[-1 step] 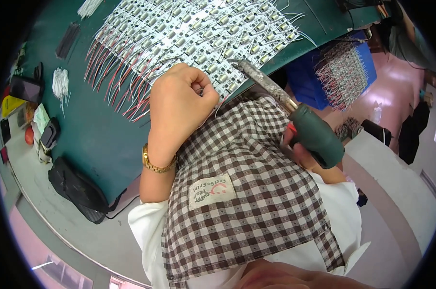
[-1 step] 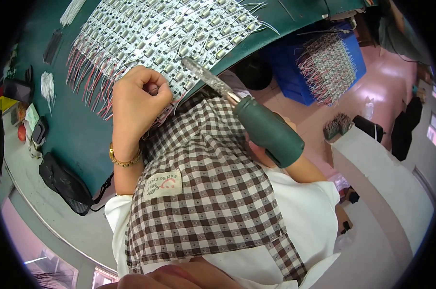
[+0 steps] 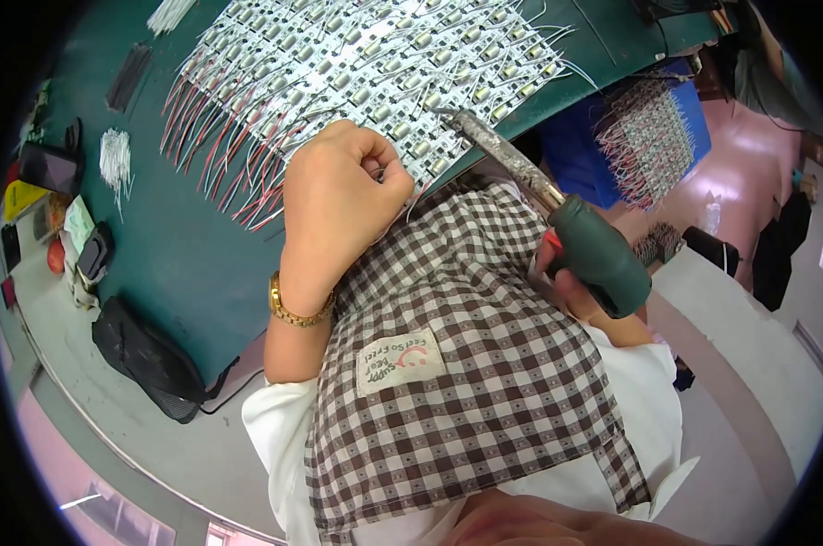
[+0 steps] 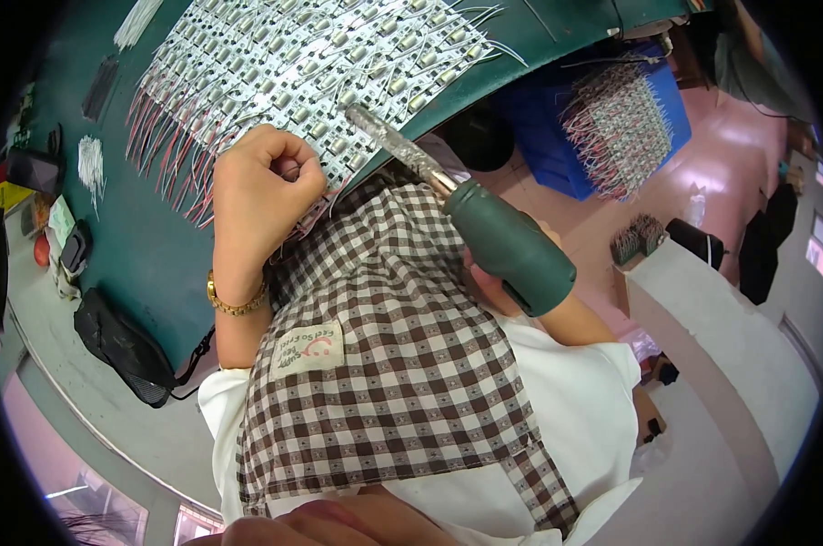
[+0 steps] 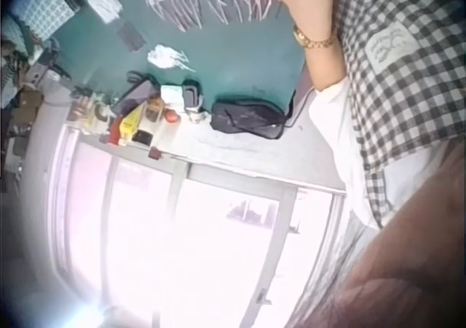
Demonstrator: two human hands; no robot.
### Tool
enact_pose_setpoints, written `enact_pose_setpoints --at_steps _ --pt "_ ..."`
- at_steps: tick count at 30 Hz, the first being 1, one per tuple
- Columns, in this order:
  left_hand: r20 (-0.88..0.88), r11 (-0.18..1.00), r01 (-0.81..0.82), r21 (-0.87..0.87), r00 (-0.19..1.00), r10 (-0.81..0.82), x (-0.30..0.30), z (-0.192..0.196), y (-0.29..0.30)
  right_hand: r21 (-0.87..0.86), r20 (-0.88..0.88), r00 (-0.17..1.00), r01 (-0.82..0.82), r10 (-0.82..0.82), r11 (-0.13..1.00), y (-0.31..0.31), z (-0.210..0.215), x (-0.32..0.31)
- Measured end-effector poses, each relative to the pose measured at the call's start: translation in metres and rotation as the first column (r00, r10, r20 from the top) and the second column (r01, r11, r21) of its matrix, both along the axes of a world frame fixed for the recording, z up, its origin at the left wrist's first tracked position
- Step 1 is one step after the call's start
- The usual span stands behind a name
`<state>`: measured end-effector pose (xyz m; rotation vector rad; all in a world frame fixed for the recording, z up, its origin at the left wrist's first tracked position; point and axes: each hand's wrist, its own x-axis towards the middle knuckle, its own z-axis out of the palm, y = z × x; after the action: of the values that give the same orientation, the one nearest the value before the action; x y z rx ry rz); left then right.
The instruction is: The person solders electronic components and wires onto LED light panels using a soldering iron.
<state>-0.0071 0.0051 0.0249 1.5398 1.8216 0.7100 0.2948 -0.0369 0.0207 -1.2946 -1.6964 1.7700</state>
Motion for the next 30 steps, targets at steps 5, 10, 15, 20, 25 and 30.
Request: enact_pose_setpoints --at_steps 5,10,15,20,25,30 --pt "-0.004 1.000 0.002 -0.010 1.000 -0.002 -0.002 0.000 0.004 0.217 -0.087 0.996 0.044 -0.026 0.975 0.008 0.004 -0.022" --pt "-0.004 0.996 0.035 0.084 0.999 -0.035 -0.013 0.001 -0.005 0.116 -0.135 0.989 0.073 -0.057 0.991 0.006 0.004 -0.041" --pt "0.104 0.988 0.100 0.117 0.988 -0.113 -0.045 0.014 -0.009 0.049 -0.173 0.978 0.130 -0.120 0.990 0.000 -0.011 -0.024" --pt "-0.135 0.875 -0.379 0.300 0.891 0.433 -0.182 0.014 0.040 -0.054 -0.206 0.956 0.202 -0.209 0.978 0.002 -0.007 -0.024" --pt "-0.541 0.916 -0.374 0.142 0.746 0.389 -0.247 -0.026 0.079 0.029 -0.215 0.957 0.203 -0.192 0.979 0.007 -0.001 -0.032" --pt "-0.693 0.921 -0.031 0.389 0.649 0.315 -0.244 -0.041 0.079 0.182 -0.133 0.988 0.100 -0.076 0.978 0.006 -0.016 -0.020"
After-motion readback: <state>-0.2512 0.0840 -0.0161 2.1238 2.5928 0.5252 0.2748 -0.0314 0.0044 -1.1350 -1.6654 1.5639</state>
